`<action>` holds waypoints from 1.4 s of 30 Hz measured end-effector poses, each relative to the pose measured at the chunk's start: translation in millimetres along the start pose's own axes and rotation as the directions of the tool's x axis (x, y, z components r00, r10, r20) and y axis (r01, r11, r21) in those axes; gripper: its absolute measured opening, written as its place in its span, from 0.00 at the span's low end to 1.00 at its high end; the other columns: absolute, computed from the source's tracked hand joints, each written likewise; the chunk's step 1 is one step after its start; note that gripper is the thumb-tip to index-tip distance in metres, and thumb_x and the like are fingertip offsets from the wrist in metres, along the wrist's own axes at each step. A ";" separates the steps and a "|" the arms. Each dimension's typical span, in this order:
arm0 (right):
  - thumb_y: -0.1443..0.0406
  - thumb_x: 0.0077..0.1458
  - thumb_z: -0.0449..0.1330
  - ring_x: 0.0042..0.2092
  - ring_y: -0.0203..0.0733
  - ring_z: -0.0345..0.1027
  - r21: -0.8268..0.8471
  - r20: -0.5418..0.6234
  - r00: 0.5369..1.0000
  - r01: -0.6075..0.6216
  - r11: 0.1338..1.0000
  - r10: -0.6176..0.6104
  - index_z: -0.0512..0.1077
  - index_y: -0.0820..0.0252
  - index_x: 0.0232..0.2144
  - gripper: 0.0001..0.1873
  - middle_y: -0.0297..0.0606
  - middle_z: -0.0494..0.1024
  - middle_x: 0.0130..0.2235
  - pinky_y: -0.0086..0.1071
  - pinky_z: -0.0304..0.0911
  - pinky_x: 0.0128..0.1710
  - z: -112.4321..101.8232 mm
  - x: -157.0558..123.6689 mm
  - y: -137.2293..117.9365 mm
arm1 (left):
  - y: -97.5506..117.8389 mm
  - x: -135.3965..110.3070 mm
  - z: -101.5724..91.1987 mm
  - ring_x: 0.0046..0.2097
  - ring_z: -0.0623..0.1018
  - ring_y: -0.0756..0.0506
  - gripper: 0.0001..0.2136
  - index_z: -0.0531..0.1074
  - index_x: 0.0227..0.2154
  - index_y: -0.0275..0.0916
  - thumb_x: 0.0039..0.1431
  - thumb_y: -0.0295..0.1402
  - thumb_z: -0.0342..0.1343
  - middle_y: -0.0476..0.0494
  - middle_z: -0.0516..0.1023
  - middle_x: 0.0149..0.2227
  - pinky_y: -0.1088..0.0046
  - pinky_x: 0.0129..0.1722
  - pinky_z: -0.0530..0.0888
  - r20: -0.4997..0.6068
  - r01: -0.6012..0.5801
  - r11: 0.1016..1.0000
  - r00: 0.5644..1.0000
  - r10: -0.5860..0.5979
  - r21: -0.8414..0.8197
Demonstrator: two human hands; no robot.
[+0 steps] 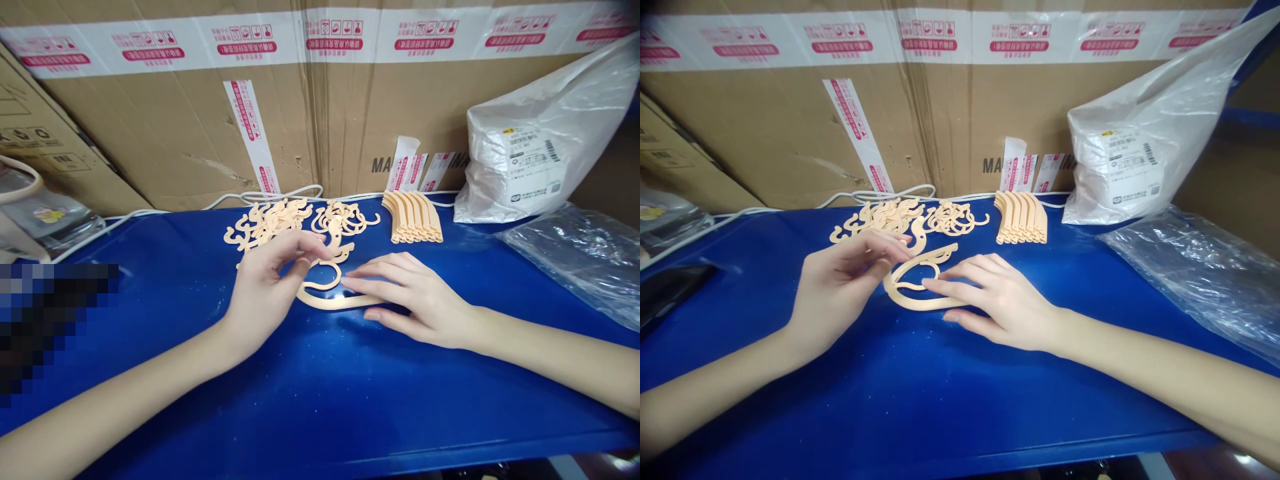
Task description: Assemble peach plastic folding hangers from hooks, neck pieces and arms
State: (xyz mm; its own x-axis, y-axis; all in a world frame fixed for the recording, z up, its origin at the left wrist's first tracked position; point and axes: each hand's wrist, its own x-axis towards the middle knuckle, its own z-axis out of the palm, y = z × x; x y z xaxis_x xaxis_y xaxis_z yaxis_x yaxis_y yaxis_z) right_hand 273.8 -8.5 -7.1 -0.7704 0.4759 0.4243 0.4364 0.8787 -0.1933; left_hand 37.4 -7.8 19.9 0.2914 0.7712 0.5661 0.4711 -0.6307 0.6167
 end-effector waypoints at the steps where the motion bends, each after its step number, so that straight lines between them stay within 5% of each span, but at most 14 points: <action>1: 0.60 0.62 0.53 0.53 0.43 0.61 0.026 0.000 1.000 0.001 1.000 -0.001 0.61 0.56 0.59 0.24 0.42 0.70 0.55 0.41 0.56 0.52 -0.3 0.1 0.1 | 6.4 -2.8 2.8 0.43 0.77 0.48 0.09 0.71 0.28 0.40 0.59 0.21 0.50 0.50 0.77 0.33 0.69 0.46 0.75 -0.010 0.051 0.993 0.999 -0.052 -0.105; 5: 0.59 0.63 0.52 0.53 0.43 0.61 0.082 0.021 0.999 0.032 0.996 -0.034 0.56 0.57 0.62 0.26 0.44 0.70 0.54 0.41 0.57 0.51 0.7 0.5 0.1 | 20.9 -12.7 14.2 0.41 0.78 0.50 0.07 0.68 0.26 0.40 0.56 0.22 0.54 0.51 0.74 0.31 0.73 0.40 0.78 0.177 0.269 0.862 0.961 -0.211 -0.429; 10: 0.60 0.62 0.54 0.48 0.42 0.66 0.203 -0.024 1.000 0.021 0.979 -0.016 0.60 0.59 0.58 0.24 0.43 0.74 0.48 0.38 0.62 0.47 -0.2 -1.1 -2.7 | 17.1 -15.6 20.0 0.41 0.78 0.49 0.07 0.67 0.28 0.39 0.52 0.24 0.60 0.49 0.72 0.37 0.73 0.39 0.79 0.309 0.393 0.761 0.914 -0.262 -0.516; 13: 0.63 0.62 0.53 0.46 0.40 0.69 0.346 -0.150 0.977 -0.094 0.933 0.154 0.68 0.56 0.49 0.13 0.39 0.76 0.45 0.35 0.64 0.46 -2.5 -2.8 -1.7 | 13.1 -16.7 18.9 0.44 0.77 0.46 0.04 0.67 0.33 0.39 0.57 0.28 0.57 0.45 0.72 0.42 0.67 0.43 0.78 0.282 0.254 0.878 0.948 -0.145 -0.405; 15: 0.65 0.64 0.51 0.45 0.39 0.71 0.484 -0.233 0.906 -0.206 0.850 0.352 0.70 0.55 0.42 0.09 0.37 0.77 0.42 0.34 0.65 0.45 -2.2 -2.5 2.0 | 9.8 -17.7 17.3 0.51 0.74 0.43 0.04 0.68 0.36 0.40 0.59 0.29 0.56 0.44 0.72 0.46 0.61 0.51 0.73 0.284 0.066 0.980 0.959 -0.009 -0.190; 18: 0.64 0.64 0.50 0.33 0.35 0.72 0.733 -0.280 0.765 -0.220 0.644 0.580 0.65 0.54 0.39 0.04 0.33 0.75 0.36 0.31 0.68 0.33 1.9 1.0 10.4 | 3.6 -18.6 15.5 0.62 0.62 0.38 0.07 0.69 0.40 0.40 0.60 0.33 0.56 0.41 0.68 0.54 0.50 0.62 0.57 0.419 -0.207 0.971 0.897 0.139 0.122; 22: 0.62 0.63 0.53 0.20 0.30 0.62 0.859 -0.200 0.728 -0.192 0.475 0.656 0.56 0.50 0.42 0.08 0.26 0.72 0.30 0.25 0.59 0.19 7.8 6.4 18.5 | -2.9 -18.0 15.6 0.64 0.57 0.38 0.11 0.67 0.44 0.39 0.63 0.38 0.52 0.38 0.64 0.58 0.51 0.62 0.57 0.561 -0.296 0.930 0.818 0.129 0.217; 28: 0.57 0.63 0.53 0.21 0.28 0.61 0.754 -0.041 0.770 -0.394 0.525 0.637 0.66 0.59 0.42 0.12 0.31 0.73 0.28 0.23 0.55 0.17 6.7 6.6 16.4 | -7.5 -13.7 15.2 0.58 0.66 0.40 0.08 0.67 0.43 0.37 0.67 0.28 0.44 0.39 0.70 0.51 0.56 0.58 0.65 0.620 -0.340 0.890 0.779 0.087 0.302; 34: 0.56 0.63 0.53 0.21 0.27 0.59 0.732 0.017 0.815 -0.405 0.547 0.580 0.67 0.59 0.42 0.13 0.29 0.72 0.27 0.24 0.53 0.18 7.5 4.6 15.6 | -11.1 -8.9 8.8 0.52 0.71 0.39 0.06 0.66 0.40 0.36 0.65 0.25 0.45 0.40 0.72 0.47 0.58 0.49 0.73 0.630 -0.334 0.847 0.777 -0.002 0.414; 42: 0.52 0.66 0.42 0.27 0.32 0.60 0.590 0.031 0.809 -0.489 0.643 0.587 0.73 0.60 0.35 0.25 0.30 0.65 0.24 0.28 0.55 0.28 8.3 3.9 19.6 | -3.5 -2.7 -0.5 0.54 0.70 0.37 0.07 0.68 0.39 0.35 0.63 0.26 0.46 0.37 0.72 0.47 0.55 0.54 0.69 0.630 -0.346 0.815 0.776 -0.031 0.466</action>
State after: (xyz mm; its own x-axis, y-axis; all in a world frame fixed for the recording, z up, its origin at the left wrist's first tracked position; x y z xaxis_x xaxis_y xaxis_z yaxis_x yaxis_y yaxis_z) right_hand 275.5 10.9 -16.6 -0.3809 0.9022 0.2025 0.3833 0.3534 -0.8533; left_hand 34.6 -7.8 16.5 0.7364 0.6723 0.0755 0.6705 -0.7401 0.0517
